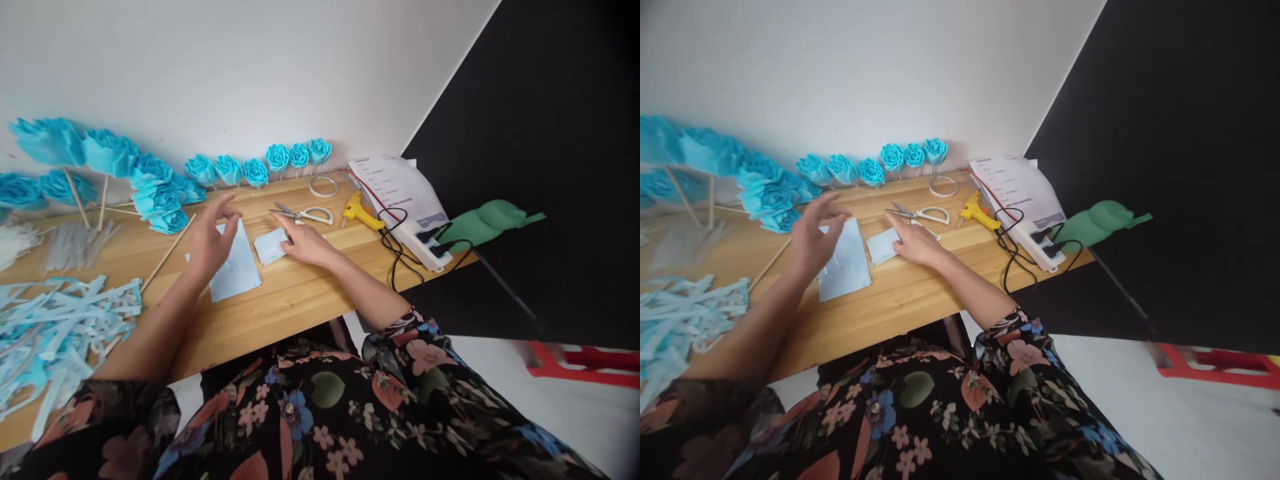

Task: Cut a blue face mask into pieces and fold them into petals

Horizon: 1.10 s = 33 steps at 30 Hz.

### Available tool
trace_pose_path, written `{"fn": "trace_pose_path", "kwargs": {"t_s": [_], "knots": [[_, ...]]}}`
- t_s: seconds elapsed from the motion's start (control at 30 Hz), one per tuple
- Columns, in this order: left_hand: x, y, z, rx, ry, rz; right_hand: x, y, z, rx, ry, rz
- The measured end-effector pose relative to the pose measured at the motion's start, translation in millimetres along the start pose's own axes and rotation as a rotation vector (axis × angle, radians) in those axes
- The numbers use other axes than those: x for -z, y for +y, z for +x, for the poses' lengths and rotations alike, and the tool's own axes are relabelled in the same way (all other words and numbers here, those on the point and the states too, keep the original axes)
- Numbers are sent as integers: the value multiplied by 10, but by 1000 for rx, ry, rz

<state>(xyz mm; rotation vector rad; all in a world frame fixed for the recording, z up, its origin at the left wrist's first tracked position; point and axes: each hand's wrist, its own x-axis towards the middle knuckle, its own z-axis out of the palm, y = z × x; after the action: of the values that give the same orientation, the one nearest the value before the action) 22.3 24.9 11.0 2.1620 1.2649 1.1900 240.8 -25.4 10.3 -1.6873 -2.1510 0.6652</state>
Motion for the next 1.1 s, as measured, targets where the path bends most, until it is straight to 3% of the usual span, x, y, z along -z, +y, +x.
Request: {"fn": "trace_pose_path", "kwargs": {"t_s": [0.07, 0.2, 0.3, 0.43, 0.53, 0.73, 0.83, 0.97, 1.03, 1.1], "knots": [[166, -41, 71, 13, -13, 106, 7, -12, 1, -10, -27, -56], [476, -68, 95, 22, -279, 315, -3, -31, -4, 4, -40, -118], [569, -78, -53, -19, -395, 406, -50, -13, 0, 32, -11, -145], [483, -155, -370, -117, -471, 374, -101, 13, 3, 96, 39, -199], [350, -210, -532, -164, -431, 419, -73, -7, -17, 141, 115, -262], [277, -215, -532, -70, -361, 367, -24, -27, -17, 251, 298, -188], [369, -153, -443, 72, -300, 191, -77, 24, 30, 362, 315, 7], [428, 80, -281, 303, -1, -435, -143, 59, 82, 316, 353, 444], [377, 227, -220, 357, 9, -738, -142, 42, 81, 229, 288, 706], [285, 347, -188, 412, -49, -894, -119, 8, 63, 198, 184, 906]]}}
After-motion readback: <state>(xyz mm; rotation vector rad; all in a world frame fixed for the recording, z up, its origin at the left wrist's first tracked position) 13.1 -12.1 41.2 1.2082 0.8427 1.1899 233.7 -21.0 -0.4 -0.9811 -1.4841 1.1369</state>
